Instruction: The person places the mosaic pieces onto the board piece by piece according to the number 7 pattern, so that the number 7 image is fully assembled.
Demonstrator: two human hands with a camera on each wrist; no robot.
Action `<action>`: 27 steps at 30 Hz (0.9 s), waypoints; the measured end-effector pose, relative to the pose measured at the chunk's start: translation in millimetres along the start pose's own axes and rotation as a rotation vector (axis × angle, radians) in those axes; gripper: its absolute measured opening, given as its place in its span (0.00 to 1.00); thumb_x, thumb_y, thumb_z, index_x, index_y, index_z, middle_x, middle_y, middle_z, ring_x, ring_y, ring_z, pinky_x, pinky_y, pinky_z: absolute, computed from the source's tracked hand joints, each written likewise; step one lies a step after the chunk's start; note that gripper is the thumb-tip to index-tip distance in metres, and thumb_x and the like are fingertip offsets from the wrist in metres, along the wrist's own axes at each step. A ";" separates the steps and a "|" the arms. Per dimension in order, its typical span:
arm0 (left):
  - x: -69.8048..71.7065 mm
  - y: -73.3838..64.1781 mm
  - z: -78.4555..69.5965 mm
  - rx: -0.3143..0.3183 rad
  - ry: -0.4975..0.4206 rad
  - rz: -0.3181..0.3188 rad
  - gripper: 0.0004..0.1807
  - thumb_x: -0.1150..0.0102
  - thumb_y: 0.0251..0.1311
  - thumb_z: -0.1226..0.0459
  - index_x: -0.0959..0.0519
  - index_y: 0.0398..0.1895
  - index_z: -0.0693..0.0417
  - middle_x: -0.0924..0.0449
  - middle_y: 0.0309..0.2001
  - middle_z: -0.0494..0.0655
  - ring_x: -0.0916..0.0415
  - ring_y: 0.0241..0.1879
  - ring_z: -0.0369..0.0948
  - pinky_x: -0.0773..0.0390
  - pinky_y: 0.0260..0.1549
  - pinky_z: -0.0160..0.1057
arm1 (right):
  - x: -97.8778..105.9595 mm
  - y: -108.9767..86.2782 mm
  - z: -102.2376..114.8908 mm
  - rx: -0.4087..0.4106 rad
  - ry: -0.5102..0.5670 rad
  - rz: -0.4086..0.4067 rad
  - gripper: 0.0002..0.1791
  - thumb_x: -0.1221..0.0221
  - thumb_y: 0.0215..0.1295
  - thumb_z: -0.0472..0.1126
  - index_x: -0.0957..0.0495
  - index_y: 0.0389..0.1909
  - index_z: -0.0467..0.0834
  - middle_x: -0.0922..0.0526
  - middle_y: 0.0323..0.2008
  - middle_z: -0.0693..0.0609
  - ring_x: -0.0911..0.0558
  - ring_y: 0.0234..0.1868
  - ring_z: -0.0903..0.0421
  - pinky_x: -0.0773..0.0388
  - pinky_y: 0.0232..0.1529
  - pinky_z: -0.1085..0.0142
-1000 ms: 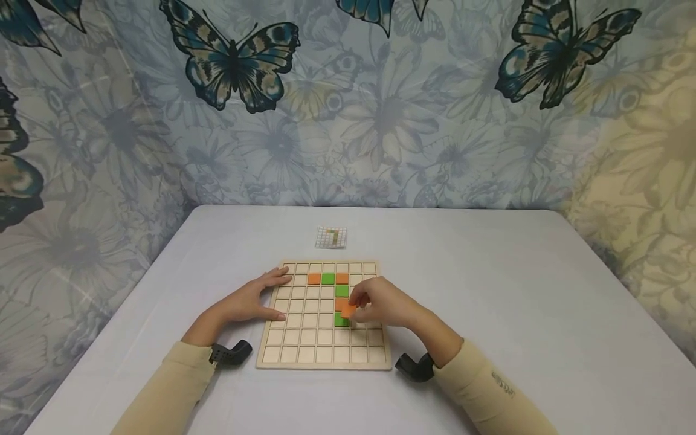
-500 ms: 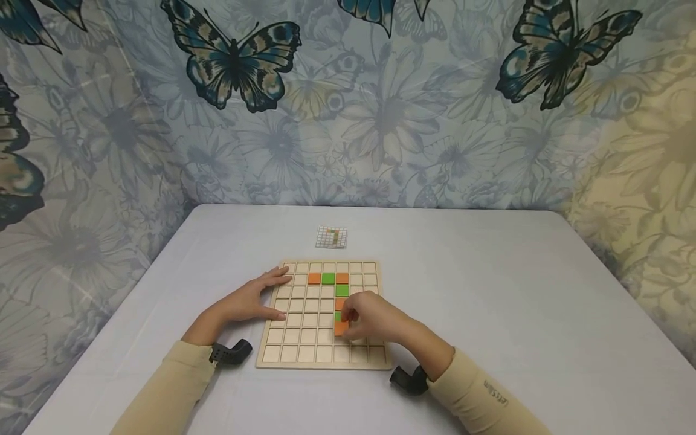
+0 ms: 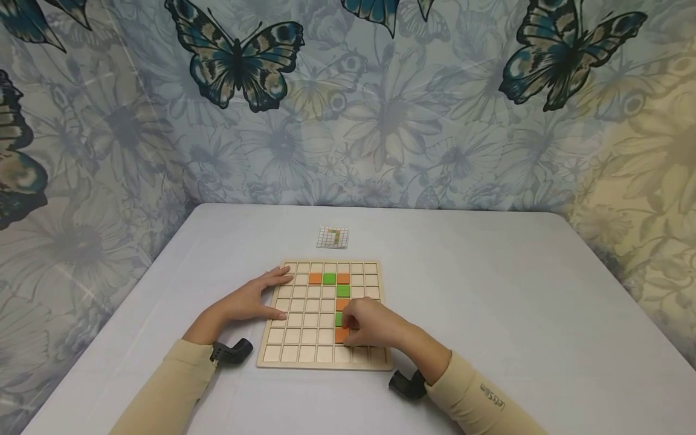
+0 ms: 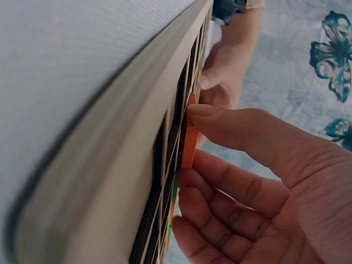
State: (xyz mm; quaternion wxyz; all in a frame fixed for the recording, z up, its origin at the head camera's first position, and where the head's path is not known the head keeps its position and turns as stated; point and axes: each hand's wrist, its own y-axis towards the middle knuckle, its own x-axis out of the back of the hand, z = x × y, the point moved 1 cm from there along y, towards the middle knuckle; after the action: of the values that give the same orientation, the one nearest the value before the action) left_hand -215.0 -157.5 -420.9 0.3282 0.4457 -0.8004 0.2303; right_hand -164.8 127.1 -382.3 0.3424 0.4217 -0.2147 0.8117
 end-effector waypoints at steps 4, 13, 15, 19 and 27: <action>-0.4 0.1 0.4 0.006 -0.002 0.003 0.48 0.28 0.41 0.48 0.37 0.68 0.47 0.53 0.74 0.43 0.63 0.74 0.50 0.54 0.68 0.60 | -1.1 -0.1 0.0 0.001 0.003 0.002 0.08 0.32 0.47 0.36 0.21 0.29 0.42 0.22 0.28 0.56 0.28 0.30 0.64 0.27 0.32 0.73; -1.0 1.0 2.1 -0.001 -0.013 -0.003 0.48 0.27 0.41 0.48 0.36 0.68 0.48 0.53 0.74 0.43 0.63 0.74 0.50 0.54 0.68 0.60 | -1.4 -0.1 -0.2 0.003 -0.009 -0.002 0.09 0.31 0.48 0.38 0.21 0.29 0.43 0.23 0.29 0.57 0.28 0.30 0.64 0.27 0.32 0.74; -1.2 1.4 2.4 -0.001 -0.015 -0.002 0.48 0.27 0.41 0.48 0.36 0.68 0.47 0.53 0.74 0.43 0.63 0.74 0.51 0.54 0.68 0.60 | -1.4 0.1 -0.5 -0.003 -0.011 0.000 0.09 0.31 0.48 0.39 0.21 0.29 0.43 0.23 0.29 0.57 0.29 0.30 0.64 0.28 0.32 0.74; -2.2 2.5 3.5 0.002 -0.016 -0.004 0.48 0.27 0.40 0.48 0.36 0.68 0.47 0.52 0.74 0.43 0.63 0.74 0.51 0.55 0.68 0.60 | -2.0 0.1 -0.8 -0.007 -0.012 -0.002 0.09 0.31 0.48 0.39 0.21 0.28 0.43 0.23 0.28 0.57 0.29 0.30 0.64 0.28 0.32 0.74; 3.6 -3.0 -6.3 0.003 0.055 0.001 0.48 0.29 0.42 0.47 0.37 0.68 0.49 0.54 0.74 0.48 0.61 0.73 0.54 0.55 0.69 0.59 | 16.3 -11.9 7.3 -0.014 -0.109 -0.050 0.11 0.33 0.52 0.42 0.19 0.34 0.40 0.20 0.34 0.53 0.23 0.35 0.58 0.24 0.37 0.67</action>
State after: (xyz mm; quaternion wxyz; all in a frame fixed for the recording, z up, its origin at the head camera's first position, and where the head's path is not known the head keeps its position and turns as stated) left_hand -211.8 -156.8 -413.8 0.3494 0.4394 -0.7908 0.2439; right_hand -158.8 136.6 -364.0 0.3533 0.4680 -0.2281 0.7773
